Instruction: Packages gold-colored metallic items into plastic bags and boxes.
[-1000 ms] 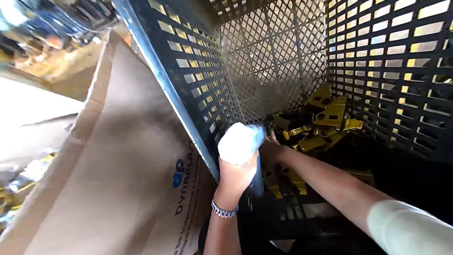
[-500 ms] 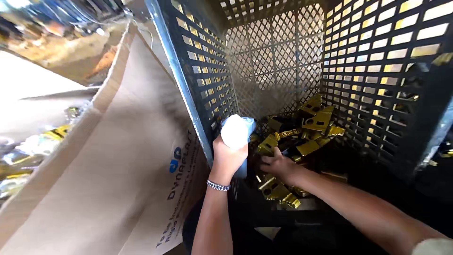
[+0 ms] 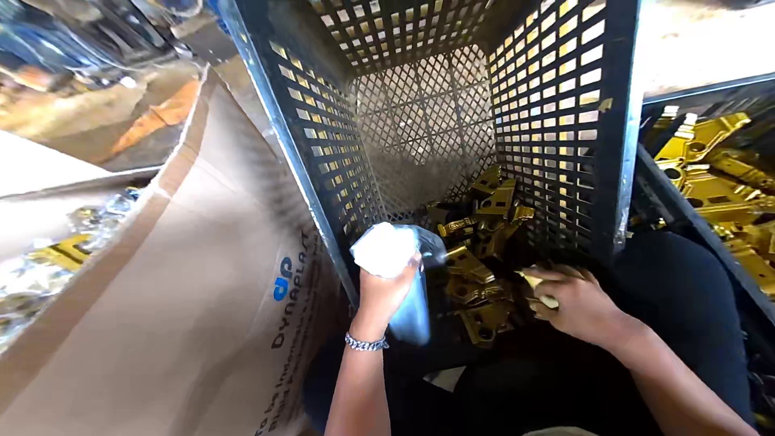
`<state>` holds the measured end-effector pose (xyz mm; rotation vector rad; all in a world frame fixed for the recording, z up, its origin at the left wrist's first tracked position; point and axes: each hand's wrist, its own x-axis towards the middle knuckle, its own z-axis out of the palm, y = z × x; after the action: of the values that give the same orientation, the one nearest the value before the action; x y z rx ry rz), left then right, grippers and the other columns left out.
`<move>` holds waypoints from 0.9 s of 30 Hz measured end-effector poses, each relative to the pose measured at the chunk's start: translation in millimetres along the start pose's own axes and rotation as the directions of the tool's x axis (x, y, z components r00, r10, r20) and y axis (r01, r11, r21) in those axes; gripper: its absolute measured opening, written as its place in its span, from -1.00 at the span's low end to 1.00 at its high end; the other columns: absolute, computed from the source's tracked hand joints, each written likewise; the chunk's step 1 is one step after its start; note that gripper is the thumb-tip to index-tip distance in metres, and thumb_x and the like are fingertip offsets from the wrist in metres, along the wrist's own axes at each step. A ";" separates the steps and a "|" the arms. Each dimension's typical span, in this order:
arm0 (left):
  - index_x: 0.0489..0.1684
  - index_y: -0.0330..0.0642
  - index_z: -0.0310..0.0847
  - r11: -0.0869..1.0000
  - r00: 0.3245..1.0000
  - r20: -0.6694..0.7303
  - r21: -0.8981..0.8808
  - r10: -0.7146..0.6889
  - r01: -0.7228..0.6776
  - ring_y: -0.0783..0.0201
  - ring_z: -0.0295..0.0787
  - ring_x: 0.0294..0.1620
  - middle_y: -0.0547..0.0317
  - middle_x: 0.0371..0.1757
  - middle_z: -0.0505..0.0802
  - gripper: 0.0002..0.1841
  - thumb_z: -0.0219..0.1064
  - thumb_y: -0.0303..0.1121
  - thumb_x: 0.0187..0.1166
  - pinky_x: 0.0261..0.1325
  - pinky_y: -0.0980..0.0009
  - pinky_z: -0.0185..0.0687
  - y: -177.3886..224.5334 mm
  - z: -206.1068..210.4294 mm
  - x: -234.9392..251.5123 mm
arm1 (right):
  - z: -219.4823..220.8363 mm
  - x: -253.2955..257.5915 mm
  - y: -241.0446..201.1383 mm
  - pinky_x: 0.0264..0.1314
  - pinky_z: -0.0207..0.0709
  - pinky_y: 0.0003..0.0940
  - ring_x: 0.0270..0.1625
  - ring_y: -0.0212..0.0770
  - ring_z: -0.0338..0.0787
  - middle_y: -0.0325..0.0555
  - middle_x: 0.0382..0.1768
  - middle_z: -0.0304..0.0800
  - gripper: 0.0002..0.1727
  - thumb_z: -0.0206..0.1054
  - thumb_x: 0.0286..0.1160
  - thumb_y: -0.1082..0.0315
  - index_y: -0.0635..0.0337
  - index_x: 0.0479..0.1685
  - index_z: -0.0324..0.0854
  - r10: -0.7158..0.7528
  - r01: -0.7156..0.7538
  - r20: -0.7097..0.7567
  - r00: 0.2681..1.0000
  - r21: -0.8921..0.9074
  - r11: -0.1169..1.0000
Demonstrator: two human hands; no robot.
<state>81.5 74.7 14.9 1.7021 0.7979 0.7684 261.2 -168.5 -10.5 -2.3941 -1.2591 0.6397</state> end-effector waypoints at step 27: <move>-0.17 -0.29 0.69 0.978 0.965 0.161 -0.043 0.207 -0.203 0.60 0.69 -0.34 0.40 -0.39 0.77 -0.67 0.62 -0.55 0.08 -0.17 0.57 0.69 3.5 1.2 11.8 | -14.6 78.6 -73.3 -0.68 0.44 -0.62 -0.76 -0.57 0.48 -0.43 -0.75 0.56 -0.61 0.55 0.21 0.50 -0.01 -0.70 0.39 -0.198 0.252 -0.169 0.966 0.793 0.555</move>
<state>89.6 82.8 19.2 1.8169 0.5007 0.7624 259.1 -64.8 21.2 -1.4334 -0.9154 0.8243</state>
